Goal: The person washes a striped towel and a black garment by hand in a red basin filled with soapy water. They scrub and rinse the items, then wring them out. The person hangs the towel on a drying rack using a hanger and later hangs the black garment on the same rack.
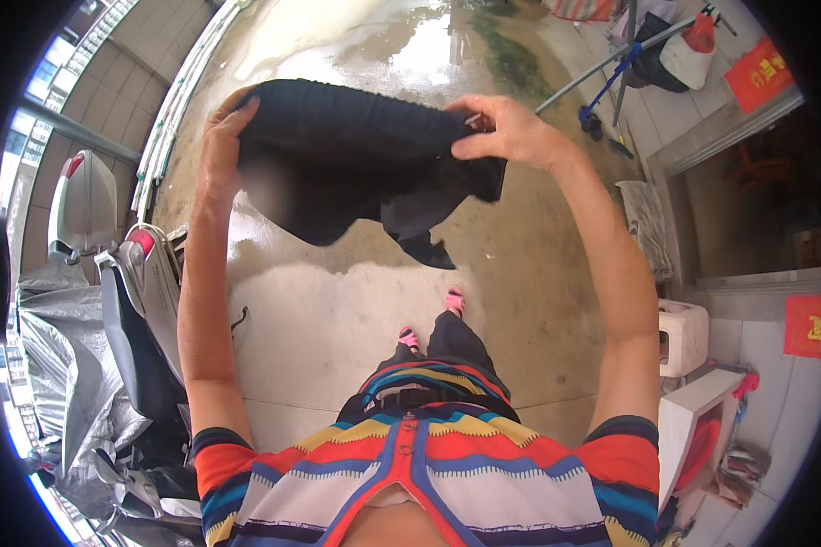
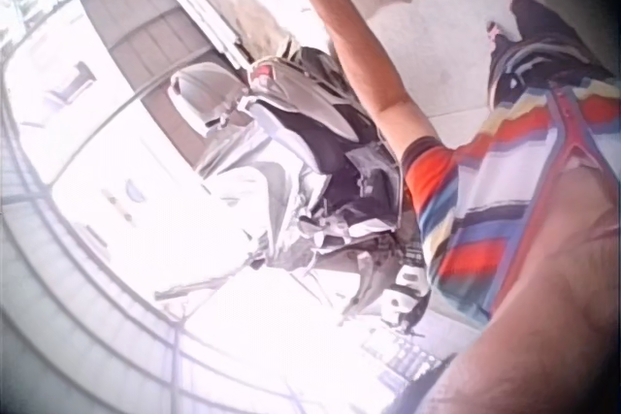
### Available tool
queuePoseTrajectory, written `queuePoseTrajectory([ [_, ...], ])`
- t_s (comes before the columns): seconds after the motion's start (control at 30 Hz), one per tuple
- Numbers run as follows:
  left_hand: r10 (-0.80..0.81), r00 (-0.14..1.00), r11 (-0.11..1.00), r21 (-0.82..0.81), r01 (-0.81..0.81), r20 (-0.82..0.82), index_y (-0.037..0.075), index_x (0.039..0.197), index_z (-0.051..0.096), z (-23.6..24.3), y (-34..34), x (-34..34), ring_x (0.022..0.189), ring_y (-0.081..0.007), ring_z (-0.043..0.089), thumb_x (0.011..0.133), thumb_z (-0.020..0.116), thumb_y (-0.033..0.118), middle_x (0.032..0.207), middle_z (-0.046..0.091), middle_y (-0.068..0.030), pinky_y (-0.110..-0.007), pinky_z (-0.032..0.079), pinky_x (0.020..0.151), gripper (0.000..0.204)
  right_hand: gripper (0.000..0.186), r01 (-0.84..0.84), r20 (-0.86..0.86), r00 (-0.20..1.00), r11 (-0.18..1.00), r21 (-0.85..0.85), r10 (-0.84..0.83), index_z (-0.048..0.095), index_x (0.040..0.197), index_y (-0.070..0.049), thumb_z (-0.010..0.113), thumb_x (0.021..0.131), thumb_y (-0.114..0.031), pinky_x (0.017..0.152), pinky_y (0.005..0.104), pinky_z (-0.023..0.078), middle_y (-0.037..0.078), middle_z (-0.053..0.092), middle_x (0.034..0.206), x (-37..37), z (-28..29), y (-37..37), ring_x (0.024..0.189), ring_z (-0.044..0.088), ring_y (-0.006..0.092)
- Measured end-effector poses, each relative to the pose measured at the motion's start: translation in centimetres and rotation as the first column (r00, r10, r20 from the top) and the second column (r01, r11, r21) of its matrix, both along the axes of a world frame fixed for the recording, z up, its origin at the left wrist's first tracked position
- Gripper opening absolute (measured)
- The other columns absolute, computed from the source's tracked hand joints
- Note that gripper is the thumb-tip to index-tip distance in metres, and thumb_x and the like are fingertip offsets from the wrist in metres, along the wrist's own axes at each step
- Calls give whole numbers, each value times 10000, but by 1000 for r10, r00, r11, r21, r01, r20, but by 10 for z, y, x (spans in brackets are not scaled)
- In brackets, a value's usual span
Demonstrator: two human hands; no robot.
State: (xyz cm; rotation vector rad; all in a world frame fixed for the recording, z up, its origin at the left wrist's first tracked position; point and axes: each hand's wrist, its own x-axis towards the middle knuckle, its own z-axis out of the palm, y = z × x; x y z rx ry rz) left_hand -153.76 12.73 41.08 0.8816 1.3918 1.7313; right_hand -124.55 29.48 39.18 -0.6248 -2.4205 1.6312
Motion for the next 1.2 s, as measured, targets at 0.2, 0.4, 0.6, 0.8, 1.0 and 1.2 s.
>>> queuePoseTrajectory([
  [0.2,55,998,997,46,-54,-22,14,991,623,12,62,-27,822,-145,609,864,540,91,905,644,-66,-253,477,773,169,509,-69,16,998,963,259,68,523,1155,-45,613,654,-73,794,272,413,27,546,1001,-30,-33,67,896,464,120],
  [0.4,-5,971,988,153,-33,239,19,1101,531,-3,94,-68,927,-264,607,884,493,161,1004,614,-139,-388,472,863,262,301,59,24,998,987,150,-63,570,1047,-63,520,754,-112,755,305,456,115,629,918,-57,-72,117,806,582,228],
  [0.6,-136,918,980,187,69,372,36,1126,478,-10,149,-58,920,-296,605,896,478,208,991,608,-141,-417,470,862,288,667,68,71,994,963,260,-89,560,1161,-105,544,745,-626,749,340,477,119,655,842,-101,-98,108,816,631,263],
  [0.8,-78,933,984,175,17,352,32,1160,481,-1,175,-60,948,-286,595,904,462,199,1024,601,-144,-419,456,883,307,478,369,-282,928,716,593,-245,576,1131,-136,639,737,-399,751,428,449,141,583,941,-150,-128,111,903,562,310],
  [1.0,-9,886,987,148,-68,463,14,1156,521,-23,193,-122,988,-262,593,909,461,184,1072,608,-122,-396,447,917,306,201,333,-327,861,918,-216,-390,599,973,-26,520,791,-55,690,323,445,125,590,786,-198,-132,152,728,562,236],
  [1.2,83,941,997,-29,-77,328,25,1133,562,-55,219,-204,974,-223,590,860,467,98,1032,617,-101,-354,455,898,298,234,125,-437,871,961,-249,-226,625,950,-19,631,809,-206,700,286,452,131,638,780,-247,-114,181,735,595,191],
])
